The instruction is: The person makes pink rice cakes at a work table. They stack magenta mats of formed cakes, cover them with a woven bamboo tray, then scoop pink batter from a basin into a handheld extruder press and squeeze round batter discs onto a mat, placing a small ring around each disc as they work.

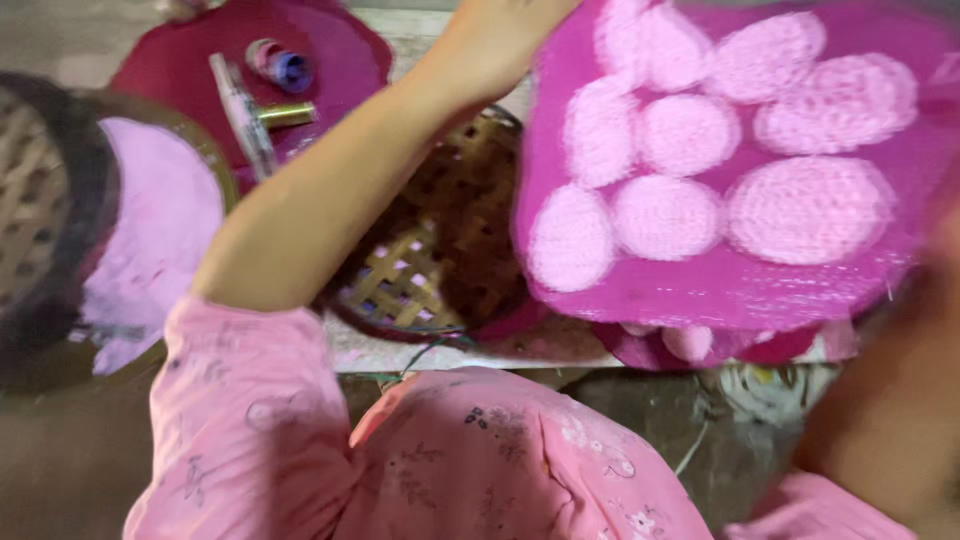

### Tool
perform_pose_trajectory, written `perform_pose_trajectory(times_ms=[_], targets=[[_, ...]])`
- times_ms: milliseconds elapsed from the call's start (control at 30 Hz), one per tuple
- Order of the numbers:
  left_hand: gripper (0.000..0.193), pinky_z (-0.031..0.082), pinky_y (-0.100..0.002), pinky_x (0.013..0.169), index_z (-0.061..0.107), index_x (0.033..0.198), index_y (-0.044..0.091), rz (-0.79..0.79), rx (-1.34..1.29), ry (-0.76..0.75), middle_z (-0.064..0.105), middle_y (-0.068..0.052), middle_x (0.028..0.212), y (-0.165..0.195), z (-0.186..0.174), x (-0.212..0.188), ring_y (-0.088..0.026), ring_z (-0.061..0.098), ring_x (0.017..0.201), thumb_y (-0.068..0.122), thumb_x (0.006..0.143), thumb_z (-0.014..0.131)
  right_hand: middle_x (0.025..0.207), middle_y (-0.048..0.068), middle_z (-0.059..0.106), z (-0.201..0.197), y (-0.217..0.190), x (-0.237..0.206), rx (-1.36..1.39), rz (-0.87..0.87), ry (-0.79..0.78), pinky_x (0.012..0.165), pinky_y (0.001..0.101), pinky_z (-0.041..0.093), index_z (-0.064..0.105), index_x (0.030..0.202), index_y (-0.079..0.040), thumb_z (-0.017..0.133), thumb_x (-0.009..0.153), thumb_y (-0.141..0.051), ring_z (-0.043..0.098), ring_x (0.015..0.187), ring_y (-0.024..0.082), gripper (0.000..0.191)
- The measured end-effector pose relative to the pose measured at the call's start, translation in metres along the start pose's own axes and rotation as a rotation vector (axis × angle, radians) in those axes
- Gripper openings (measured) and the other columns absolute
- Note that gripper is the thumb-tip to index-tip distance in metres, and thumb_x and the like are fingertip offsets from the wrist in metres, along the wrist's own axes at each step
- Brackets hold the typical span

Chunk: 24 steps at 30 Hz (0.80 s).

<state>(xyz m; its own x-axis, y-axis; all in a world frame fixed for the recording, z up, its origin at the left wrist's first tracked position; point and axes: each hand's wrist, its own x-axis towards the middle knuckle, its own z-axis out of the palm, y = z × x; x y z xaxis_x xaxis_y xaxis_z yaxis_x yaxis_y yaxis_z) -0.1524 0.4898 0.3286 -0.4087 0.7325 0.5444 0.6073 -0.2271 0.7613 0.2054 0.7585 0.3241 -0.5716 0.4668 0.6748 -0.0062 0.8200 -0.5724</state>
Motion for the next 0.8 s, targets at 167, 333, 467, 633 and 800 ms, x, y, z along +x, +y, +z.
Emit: perform_pose_trajectory(times_ms=[167,333,467,633,800], targets=[[0.014,0.045,-0.032,0.07,0.056,0.112,0.001,-0.129,0.155,0.24,0.055,-0.004,0.086,-0.05,-0.102,-0.151,-0.012,0.051,0.078,0.014,0.108,0.062,0.108,-0.001,0.055,0.181,-0.01,-0.009,0.468,0.108,-0.199,0.095,0.025,0.045,0.054,0.115,-0.006,0.063,0.116,-0.016,0.05,0.096,0.008,0.014],[0.013,0.041,-0.036,0.059,0.057,0.101,0.003,-0.445,0.365,0.394,0.052,-0.009,0.068,-0.091,-0.131,-0.238,-0.017,0.05,0.061,0.015,0.104,0.063,0.089,-0.003,0.051,0.288,-0.017,-0.05,0.37,0.282,-0.226,0.075,0.0255,0.043,0.052,0.101,-0.006,0.056,0.109,-0.007,0.047,0.082,0.008,0.009],[0.014,0.047,-0.038,0.062,0.058,0.101,0.005,-0.458,0.373,0.426,0.058,-0.01,0.074,-0.108,-0.131,-0.273,-0.021,0.059,0.064,0.017,0.101,0.066,0.093,-0.001,0.051,0.313,-0.002,-0.074,0.315,0.196,-0.219,0.079,0.0255,0.043,0.054,0.104,-0.004,0.058,0.108,-0.004,0.047,0.087,0.009,0.005],[0.026,0.049,-0.043,0.065,0.058,0.108,0.007,-0.707,0.455,0.335,0.064,-0.01,0.074,-0.104,-0.143,-0.282,-0.027,0.066,0.07,0.024,0.094,0.072,0.095,0.0,0.053,0.315,0.01,-0.085,0.245,0.207,-0.212,0.083,0.0255,0.044,0.055,0.104,-0.004,0.059,0.106,-0.003,0.049,0.09,0.01,0.004],[0.03,0.052,-0.044,0.069,0.058,0.108,0.005,-0.484,0.525,0.434,0.066,-0.011,0.086,-0.144,-0.174,-0.249,-0.03,0.067,0.077,0.022,0.091,0.076,0.114,0.009,0.05,0.305,-0.017,-0.088,0.004,0.201,-0.15,0.084,0.0302,0.046,0.057,0.118,-0.001,0.064,0.111,-0.006,0.052,0.097,0.017,0.012]])
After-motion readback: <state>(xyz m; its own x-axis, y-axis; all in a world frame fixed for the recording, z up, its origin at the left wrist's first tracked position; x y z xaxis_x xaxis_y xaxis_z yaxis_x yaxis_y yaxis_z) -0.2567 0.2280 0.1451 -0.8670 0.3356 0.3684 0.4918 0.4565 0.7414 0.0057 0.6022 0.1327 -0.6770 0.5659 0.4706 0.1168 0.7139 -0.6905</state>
